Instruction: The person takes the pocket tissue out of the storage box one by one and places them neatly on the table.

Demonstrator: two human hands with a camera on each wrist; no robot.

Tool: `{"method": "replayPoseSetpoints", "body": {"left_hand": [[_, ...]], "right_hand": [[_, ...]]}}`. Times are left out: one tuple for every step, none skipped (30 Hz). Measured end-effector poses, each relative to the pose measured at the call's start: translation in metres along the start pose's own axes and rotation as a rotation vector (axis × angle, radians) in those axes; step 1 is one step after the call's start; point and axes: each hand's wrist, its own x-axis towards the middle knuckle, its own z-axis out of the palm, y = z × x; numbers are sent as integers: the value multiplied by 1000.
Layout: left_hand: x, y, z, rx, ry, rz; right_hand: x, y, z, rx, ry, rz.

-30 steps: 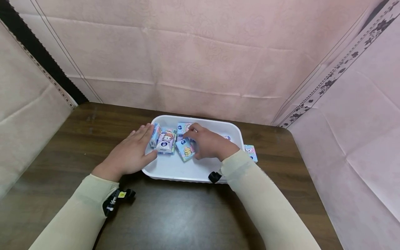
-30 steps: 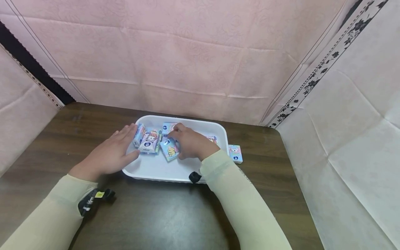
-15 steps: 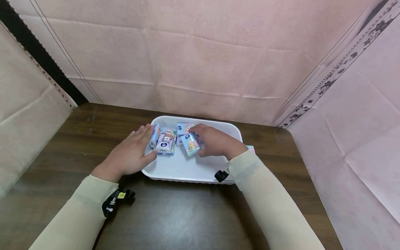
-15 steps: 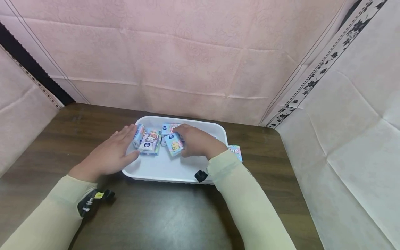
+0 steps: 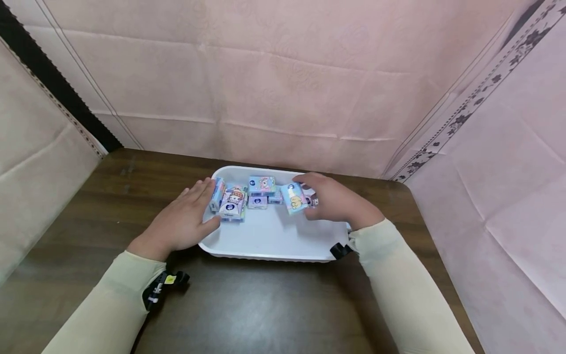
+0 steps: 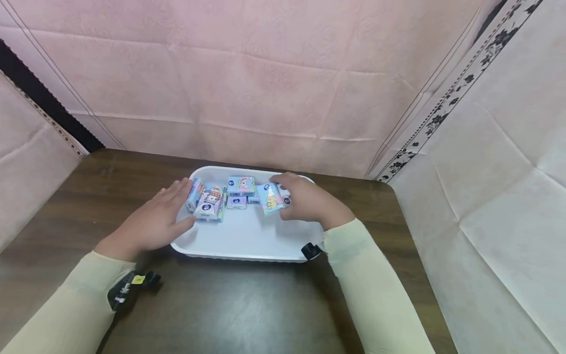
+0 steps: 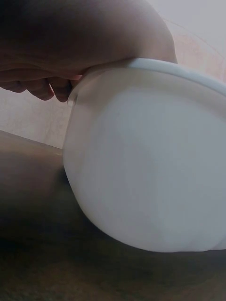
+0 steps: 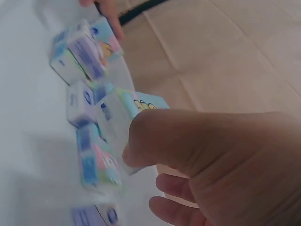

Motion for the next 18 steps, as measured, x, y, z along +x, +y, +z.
{"method": "replayPoseSetpoints", "body": {"left_hand": [[0, 0, 0, 0, 1, 1], [0, 0, 0, 1, 2, 1], [0, 0, 0, 1, 1, 1], [0, 1, 0, 0, 0, 2], [0, 1, -1, 1, 0, 2], [0, 1, -1, 2, 0, 2], [0, 2, -1, 3, -2, 2], [0, 2, -1, 3, -3, 1], [0, 2, -1, 3, -3, 1], [0, 1, -1, 2, -3, 0], [0, 1, -1, 1, -3, 0], [0, 1, -1, -1, -3, 0], [0, 1, -1, -2, -3, 0], [0, 1, -1, -3, -1, 2], [0, 1, -1, -5, -2, 2], [0, 1, -1, -6, -2, 2], [0, 1, -1, -7, -3, 2], [0, 1, -1, -7, -3, 1]], "right_hand": [[-4, 5, -2, 8, 13, 4], [-8, 9, -5, 19, 25, 9], [-11, 13, -7, 35, 35, 13], [-15, 17, -9, 55, 43, 22], [-19, 22, -11, 75, 49, 28], [-22, 26, -12, 83, 60, 35], [-25, 30, -13, 86, 70, 41], [-29, 35, -13, 90, 79, 37], [-32, 39, -14, 90, 86, 35], [-35, 43, -15, 93, 90, 38], [-38, 48, -15, 99, 95, 37], [-41, 52, -16, 106, 98, 39], [-44, 56, -16, 120, 97, 39], [-48, 61, -17, 139, 96, 40], [-51, 65, -17, 152, 97, 49], [-54, 69, -17, 163, 100, 53], [-57, 73, -18, 161, 107, 57], [-60, 77, -18, 156, 115, 61]]}}
